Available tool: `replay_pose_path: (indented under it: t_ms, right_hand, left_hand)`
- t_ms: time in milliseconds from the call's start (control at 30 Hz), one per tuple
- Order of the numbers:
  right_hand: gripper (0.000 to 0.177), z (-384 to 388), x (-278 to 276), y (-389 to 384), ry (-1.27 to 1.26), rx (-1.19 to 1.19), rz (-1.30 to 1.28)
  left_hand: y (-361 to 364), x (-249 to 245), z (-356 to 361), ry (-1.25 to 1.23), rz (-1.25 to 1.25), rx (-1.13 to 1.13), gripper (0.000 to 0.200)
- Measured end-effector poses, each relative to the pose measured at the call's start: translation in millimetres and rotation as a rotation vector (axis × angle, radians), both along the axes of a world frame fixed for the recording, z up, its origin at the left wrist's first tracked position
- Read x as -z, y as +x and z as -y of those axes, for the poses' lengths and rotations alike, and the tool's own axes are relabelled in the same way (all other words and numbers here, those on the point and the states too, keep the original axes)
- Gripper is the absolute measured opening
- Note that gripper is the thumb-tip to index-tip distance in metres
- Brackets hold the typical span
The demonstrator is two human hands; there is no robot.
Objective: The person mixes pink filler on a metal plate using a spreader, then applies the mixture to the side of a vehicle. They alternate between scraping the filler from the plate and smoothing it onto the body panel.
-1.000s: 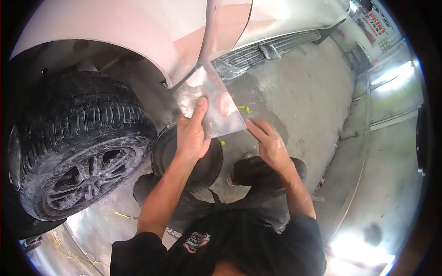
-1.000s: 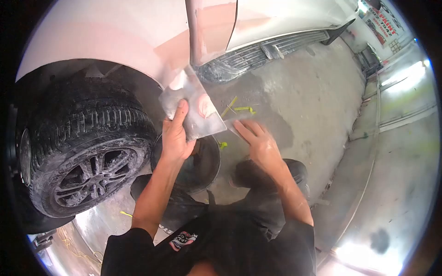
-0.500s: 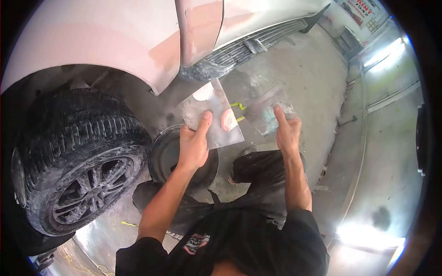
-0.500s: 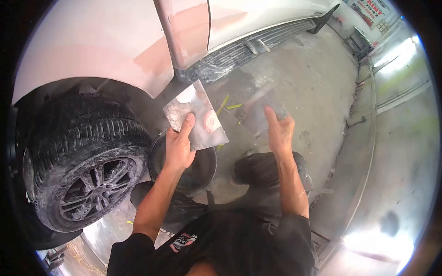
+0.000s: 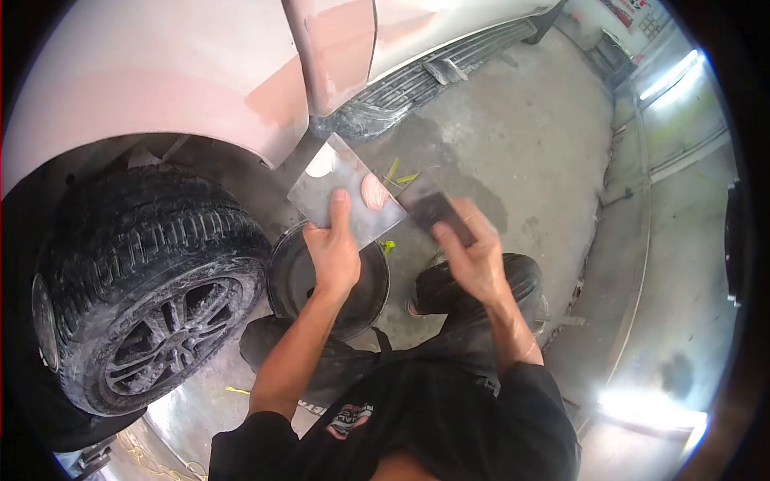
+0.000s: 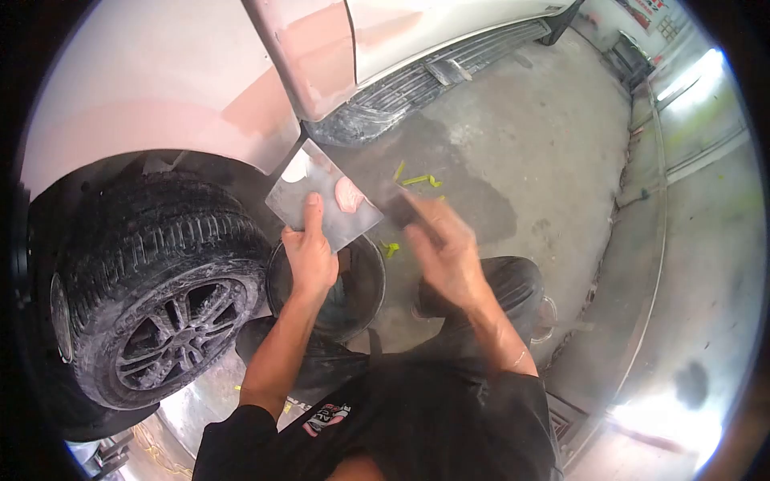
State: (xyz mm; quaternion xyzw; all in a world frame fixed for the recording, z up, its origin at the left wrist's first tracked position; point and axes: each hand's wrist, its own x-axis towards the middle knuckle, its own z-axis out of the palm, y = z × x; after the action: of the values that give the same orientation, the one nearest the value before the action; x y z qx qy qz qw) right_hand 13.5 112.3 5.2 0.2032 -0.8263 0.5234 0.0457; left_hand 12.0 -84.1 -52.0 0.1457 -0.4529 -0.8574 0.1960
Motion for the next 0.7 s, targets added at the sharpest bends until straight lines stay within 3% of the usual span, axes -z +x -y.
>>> replay_pose_path:
  t_ms: [100,133,200,300,333,433,500,567,633,700]
  right_hand:
    - [0.051,3,34,-6,0.231,-0.133,-0.165]
    - [0.049,-12,55,-15,0.425,-0.154,-0.206]
    - [0.042,-12,59,-23,0.269,-0.09,-0.14]
    - [0.044,-6,38,-16,-0.107,-0.029,0.127]
    - [0.047,-2,23,-14,-0.262,-0.011,0.232]
    - [0.05,-20,-6,-12,-0.234,-0.117,-0.148]
    - [0.052,-11,-27,-18,0.146,-0.058,-0.312]
    - [0.054,-7,-34,-27,0.515,-0.056,-0.489]
    - [0.056,-1,-29,-33,0.863,-0.124,-0.672]
    - [0.059,5,-7,-26,0.798,-0.243,-0.578]
  left_hand:
    - [-2,0,-2,0.09,0.005,-0.017,0.034]
    - [-1,0,0,0.231,0.015,0.089,0.036]
    - [-2,-2,9,0.516,0.02,0.291,0.04]
    - [-3,4,7,0.596,0.192,0.606,0.044]
    - [0,-1,3,0.509,0.18,0.544,0.043]
    - [-1,-18,14,0.251,0.068,0.381,0.042]
    - [-1,-17,14,0.076,0.027,0.334,0.028]
    - [0,-11,16,-0.227,0.016,0.349,0.026]
    - [4,-16,10,-0.295,-0.018,0.293,0.028]
    - [8,-15,9,-0.355,-0.012,0.24,0.03]
